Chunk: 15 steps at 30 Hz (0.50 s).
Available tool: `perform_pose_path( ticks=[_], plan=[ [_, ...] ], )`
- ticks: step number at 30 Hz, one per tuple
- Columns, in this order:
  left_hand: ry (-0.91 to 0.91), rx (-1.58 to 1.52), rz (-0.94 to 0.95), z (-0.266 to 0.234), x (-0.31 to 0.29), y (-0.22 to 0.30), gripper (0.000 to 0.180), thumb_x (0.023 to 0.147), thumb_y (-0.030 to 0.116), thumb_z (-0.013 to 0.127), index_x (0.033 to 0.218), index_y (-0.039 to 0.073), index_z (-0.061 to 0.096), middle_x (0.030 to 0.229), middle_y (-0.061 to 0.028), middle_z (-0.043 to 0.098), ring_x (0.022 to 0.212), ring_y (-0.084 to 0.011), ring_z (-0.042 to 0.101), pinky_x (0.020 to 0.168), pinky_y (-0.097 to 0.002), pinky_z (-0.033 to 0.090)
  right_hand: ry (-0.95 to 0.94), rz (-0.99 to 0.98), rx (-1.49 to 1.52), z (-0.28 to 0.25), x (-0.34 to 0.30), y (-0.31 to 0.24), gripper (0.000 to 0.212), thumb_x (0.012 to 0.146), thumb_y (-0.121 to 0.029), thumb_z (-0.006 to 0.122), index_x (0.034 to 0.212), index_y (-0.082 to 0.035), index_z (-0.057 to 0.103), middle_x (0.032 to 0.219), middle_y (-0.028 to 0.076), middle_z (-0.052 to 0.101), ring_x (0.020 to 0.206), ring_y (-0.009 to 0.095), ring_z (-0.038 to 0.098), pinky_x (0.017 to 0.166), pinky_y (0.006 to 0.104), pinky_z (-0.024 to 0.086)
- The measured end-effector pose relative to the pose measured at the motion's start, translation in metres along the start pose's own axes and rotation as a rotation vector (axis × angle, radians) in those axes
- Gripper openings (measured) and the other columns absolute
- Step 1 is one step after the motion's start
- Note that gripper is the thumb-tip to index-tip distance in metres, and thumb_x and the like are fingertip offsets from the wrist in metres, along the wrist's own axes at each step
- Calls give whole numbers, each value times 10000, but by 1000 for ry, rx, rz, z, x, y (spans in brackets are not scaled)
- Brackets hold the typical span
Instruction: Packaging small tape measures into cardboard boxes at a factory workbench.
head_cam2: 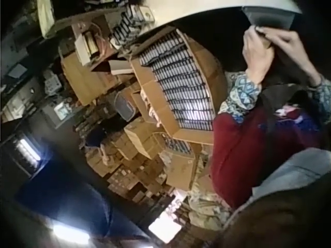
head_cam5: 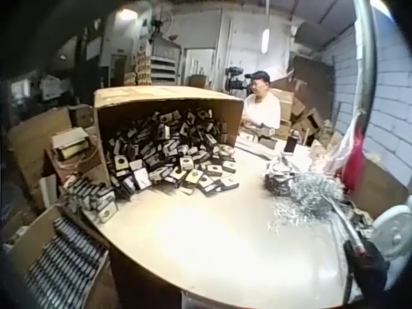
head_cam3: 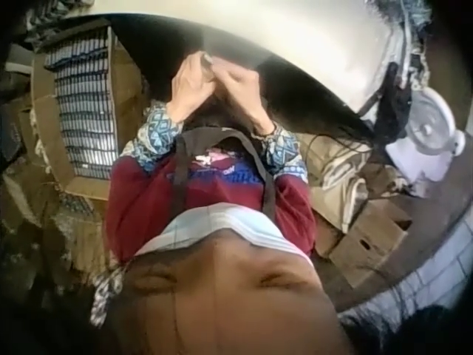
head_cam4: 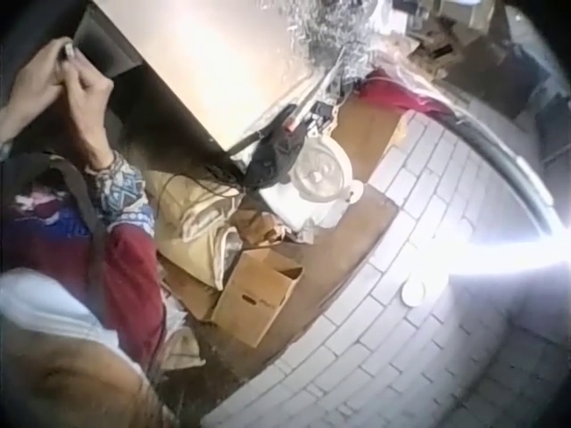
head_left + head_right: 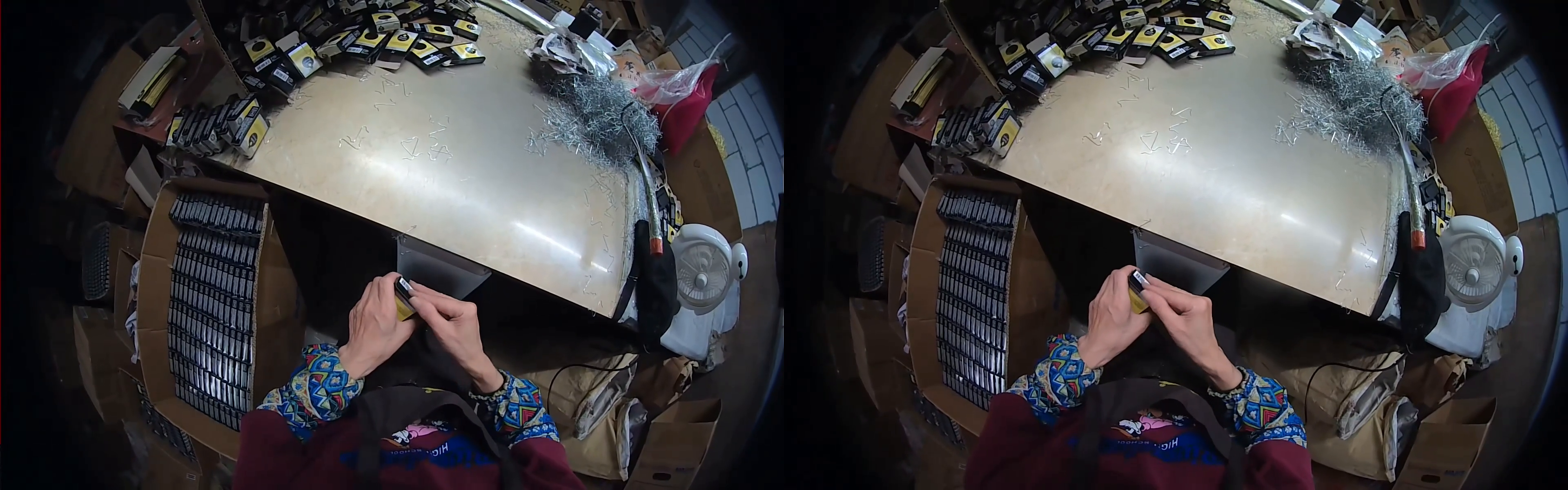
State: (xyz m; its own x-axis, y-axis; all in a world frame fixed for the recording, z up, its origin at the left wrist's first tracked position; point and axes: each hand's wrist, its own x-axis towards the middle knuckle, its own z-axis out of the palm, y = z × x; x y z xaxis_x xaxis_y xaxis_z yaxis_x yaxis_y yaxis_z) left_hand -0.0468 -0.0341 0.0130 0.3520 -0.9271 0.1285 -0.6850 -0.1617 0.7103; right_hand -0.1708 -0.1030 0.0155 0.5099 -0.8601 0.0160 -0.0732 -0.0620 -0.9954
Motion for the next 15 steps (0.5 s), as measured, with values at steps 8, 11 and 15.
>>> perform_pose_path(
  ticks=[8, 11, 15],
  plan=[
    [-64, -23, 2, 1, 0, 6, 682, 660, 51, 759, 1217, -38, 375, 1060, -217, 487, 998, -401, 532, 815, -432, 469, 118, 137, 67, 2, -4, -4, 188, 875, -18, 682, 1057, 19, 713, 948, 76, 726, 826, 72, 639, 741, 189, 515],
    [-48, -36, 22, 1, 0, 3, 713, 644, 19, 764, 1229, -36, 359, 1072, -221, 470, 998, -407, 527, 822, -430, 465, 115, 123, 68, 4, -2, -4, 189, 875, -19, 683, 1056, 29, 711, 948, 78, 725, 825, 74, 639, 739, 192, 517],
    [-50, -58, 40, 3, -1, 0, 736, 636, 8, 769, 1239, -29, 349, 1083, -222, 461, 997, -411, 526, 824, -430, 464, 110, 143, 113, 3, -2, -3, 194, 875, -23, 684, 1060, 33, 708, 940, 78, 724, 822, 74, 636, 738, 192, 516]
  ],
)
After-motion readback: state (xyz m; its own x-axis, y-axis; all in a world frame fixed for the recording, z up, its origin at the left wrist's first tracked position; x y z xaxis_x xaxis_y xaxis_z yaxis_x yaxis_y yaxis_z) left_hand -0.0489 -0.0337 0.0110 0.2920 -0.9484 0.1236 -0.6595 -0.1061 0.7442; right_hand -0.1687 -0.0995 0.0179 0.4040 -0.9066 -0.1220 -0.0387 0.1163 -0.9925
